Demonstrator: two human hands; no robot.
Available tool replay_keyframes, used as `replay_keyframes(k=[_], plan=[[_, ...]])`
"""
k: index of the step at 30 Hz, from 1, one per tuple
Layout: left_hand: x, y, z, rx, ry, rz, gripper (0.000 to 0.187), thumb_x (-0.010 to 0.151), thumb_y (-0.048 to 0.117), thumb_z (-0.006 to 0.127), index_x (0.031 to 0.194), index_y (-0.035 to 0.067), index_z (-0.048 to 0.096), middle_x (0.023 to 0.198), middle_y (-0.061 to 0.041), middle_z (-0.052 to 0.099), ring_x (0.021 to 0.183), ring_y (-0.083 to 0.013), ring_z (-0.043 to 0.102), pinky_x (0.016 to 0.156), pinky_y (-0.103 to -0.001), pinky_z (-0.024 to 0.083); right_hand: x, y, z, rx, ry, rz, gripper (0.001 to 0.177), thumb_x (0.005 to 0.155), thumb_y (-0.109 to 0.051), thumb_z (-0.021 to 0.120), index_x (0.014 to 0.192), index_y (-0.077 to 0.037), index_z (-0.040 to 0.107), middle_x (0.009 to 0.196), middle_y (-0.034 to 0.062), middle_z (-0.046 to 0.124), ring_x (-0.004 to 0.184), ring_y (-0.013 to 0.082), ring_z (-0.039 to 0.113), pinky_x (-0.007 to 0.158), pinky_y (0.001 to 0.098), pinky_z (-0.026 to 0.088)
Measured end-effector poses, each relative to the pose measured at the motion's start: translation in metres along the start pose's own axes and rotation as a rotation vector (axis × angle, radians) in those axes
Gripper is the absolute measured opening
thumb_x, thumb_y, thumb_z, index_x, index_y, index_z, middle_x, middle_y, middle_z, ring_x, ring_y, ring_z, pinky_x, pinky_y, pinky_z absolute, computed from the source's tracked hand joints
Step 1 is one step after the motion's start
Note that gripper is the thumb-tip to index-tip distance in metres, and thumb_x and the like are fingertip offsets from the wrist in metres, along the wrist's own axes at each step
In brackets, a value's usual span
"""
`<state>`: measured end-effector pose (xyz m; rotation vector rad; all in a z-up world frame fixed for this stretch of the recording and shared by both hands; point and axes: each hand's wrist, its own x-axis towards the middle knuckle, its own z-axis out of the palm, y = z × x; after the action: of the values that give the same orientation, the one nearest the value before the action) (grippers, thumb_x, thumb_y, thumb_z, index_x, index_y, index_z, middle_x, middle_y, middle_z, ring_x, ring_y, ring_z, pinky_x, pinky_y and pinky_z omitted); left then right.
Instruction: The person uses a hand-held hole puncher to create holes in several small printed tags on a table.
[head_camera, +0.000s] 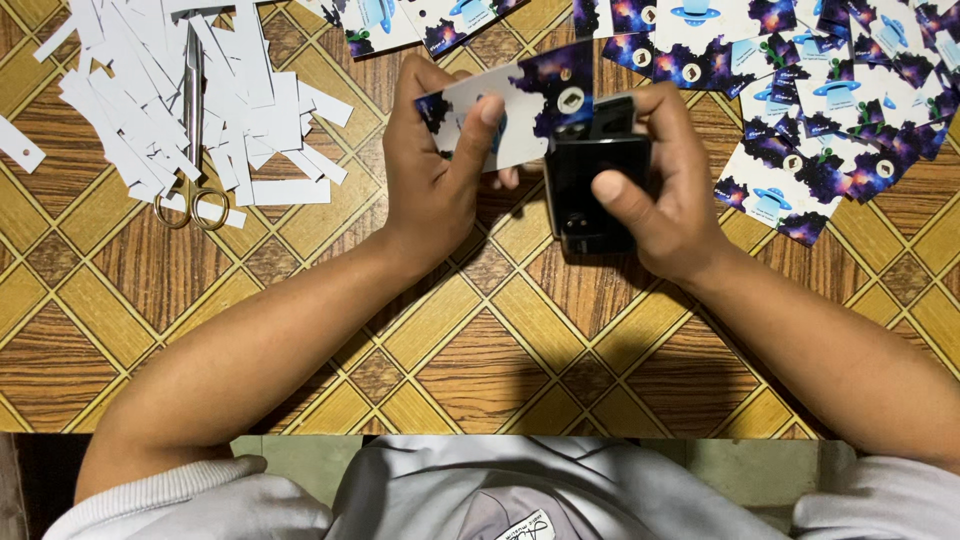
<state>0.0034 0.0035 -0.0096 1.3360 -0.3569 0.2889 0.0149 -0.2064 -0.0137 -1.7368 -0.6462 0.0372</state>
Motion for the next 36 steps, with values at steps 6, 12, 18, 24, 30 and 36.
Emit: replay_keyframes(k=[6,12,18,24,30,36], plan=[[0.005,-0.002,-0.003,-0.065,0.114,-0.044,0.029,0.102,0.03,0.056,0.099,0.014,0.032,0.08,-0.006,0.048,0.052,-0.0208,0.062,0.04,-0.026,0.053,0.006,0.006,-0.02,0.006,0.167,0.025,0.047,0.098,-0.045,0.055,0.117,-0.006,0.035,0.108,0.0135,0.05,0.089,0.0273,0.065,0.066,0.0326,0.062],[0.004,0.001,-0.001,-0.085,0.139,-0.102,0.028,0.102,0.03,0.056,0.104,0.016,0.032,0.08,-0.004,0.046,0.052,-0.0194,0.062,0.044,-0.025,0.054,0.011,-0.001,-0.036,-0.238,-0.027,0.448,0.027,0.098,-0.035,0.061,0.11,-0.011,0.055,0.092,0.0016,0.059,0.081,0.0125,0.06,0.067,0.0261,0.05],[0.003,-0.002,-0.003,-0.136,0.141,-0.149,0.024,0.103,0.028,0.054,0.107,0.017,0.033,0.077,-0.008,0.052,0.054,-0.023,0.065,0.044,-0.027,0.053,0.023,-0.056,-0.017,-0.656,-0.226,0.753,0.042,0.093,-0.049,0.059,0.11,-0.011,0.062,0.085,0.0098,0.069,0.065,0.0239,0.063,0.055,0.0379,0.041],[-0.001,0.003,0.002,-0.162,0.133,-0.193,0.027,0.101,0.022,0.057,0.11,0.017,0.033,0.086,-0.01,0.052,0.061,-0.0283,0.072,0.048,-0.028,0.058,0.021,-0.061,-0.013,-0.81,-0.209,0.628,0.045,0.095,-0.042,0.06,0.122,-0.006,0.059,0.094,0.02,0.072,0.075,0.0376,0.068,0.063,0.0491,0.047],[-0.003,0.01,0.01,-0.257,0.14,-0.222,0.028,0.099,0.019,0.061,0.105,0.015,0.034,0.093,-0.014,0.059,0.068,-0.0283,0.074,0.049,-0.031,0.063,0.01,-0.047,-0.02,-1.148,-0.287,0.507,0.047,0.105,-0.053,0.052,0.1,-0.006,0.061,0.087,0.0267,0.069,0.079,0.0518,0.065,0.059,0.0592,0.047],[-0.006,0.004,0.007,-0.346,-0.057,-0.252,0.027,0.102,0.024,0.058,0.107,0.008,0.037,0.099,-0.03,0.066,0.078,-0.0356,0.075,0.053,-0.039,0.069,0.017,-0.03,-0.03,-0.466,-0.017,0.016,0.027,0.107,-0.017,0.061,0.125,0.003,0.061,0.104,0.0147,0.059,0.09,0.0213,0.057,0.07,0.031,0.044]])
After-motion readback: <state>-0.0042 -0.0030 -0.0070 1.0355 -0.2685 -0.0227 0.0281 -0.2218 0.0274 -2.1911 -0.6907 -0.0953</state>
